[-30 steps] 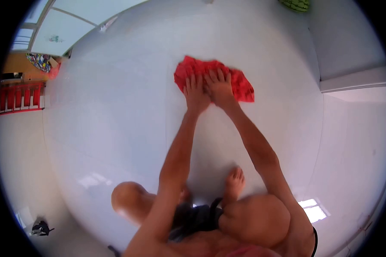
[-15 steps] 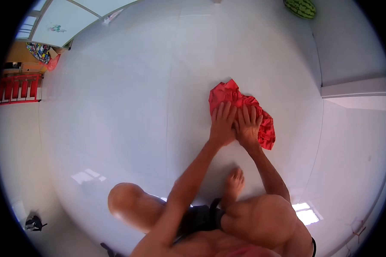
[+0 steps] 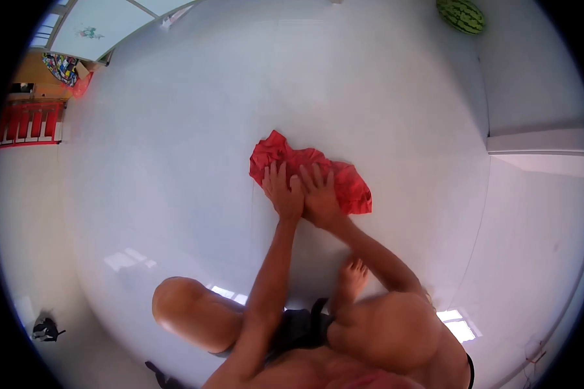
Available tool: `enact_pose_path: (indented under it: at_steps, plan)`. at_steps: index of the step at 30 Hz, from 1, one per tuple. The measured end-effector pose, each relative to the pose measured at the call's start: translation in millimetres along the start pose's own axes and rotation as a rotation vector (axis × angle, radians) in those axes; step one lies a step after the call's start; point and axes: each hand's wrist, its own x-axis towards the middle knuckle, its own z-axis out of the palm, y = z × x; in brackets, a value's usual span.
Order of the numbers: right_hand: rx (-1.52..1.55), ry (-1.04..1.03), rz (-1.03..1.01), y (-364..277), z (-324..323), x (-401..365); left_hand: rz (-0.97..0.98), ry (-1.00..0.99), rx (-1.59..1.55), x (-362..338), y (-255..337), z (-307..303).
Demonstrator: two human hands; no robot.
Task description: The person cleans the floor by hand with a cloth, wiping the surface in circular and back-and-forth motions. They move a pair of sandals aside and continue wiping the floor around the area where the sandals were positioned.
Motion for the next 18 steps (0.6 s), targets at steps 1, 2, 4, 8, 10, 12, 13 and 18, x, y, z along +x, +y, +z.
enact_pose_path:
  at_steps: [1,2,4,8,10,12,13,18]
  plan:
    - [0.022,-0.007,-0.036,8.0,-3.4,-1.2,-0.02,0.026,0.062,5.9,12.1,-1.8]
    - [0.118,-0.078,-0.052,20.0,-11.5,0.2,-0.018,0.059,0.099,9.2,16.5,2.0]
    - [0.294,-0.213,-0.081,52.3,-40.3,22.1,-0.007,0.135,0.159,21.8,23.8,12.2]
    - [0.251,0.029,0.23,105.5,-58.1,74.3,-0.022,0.12,0.234,25.2,27.8,13.9]
    - [-0.038,0.043,0.248,128.7,-48.8,103.3,-0.033,0.119,0.243,27.2,26.7,16.4]
    - [-0.094,0.054,0.196,137.1,-44.5,128.4,-0.033,0.118,0.246,27.7,27.3,13.2]
    - [-0.124,0.06,0.171,141.1,-42.8,136.9,-0.033,0.116,0.244,27.5,28.4,12.9]
    - [-0.205,0.027,0.097,146.8,-34.8,159.0,-0.058,0.095,0.217,27.3,27.7,12.1]
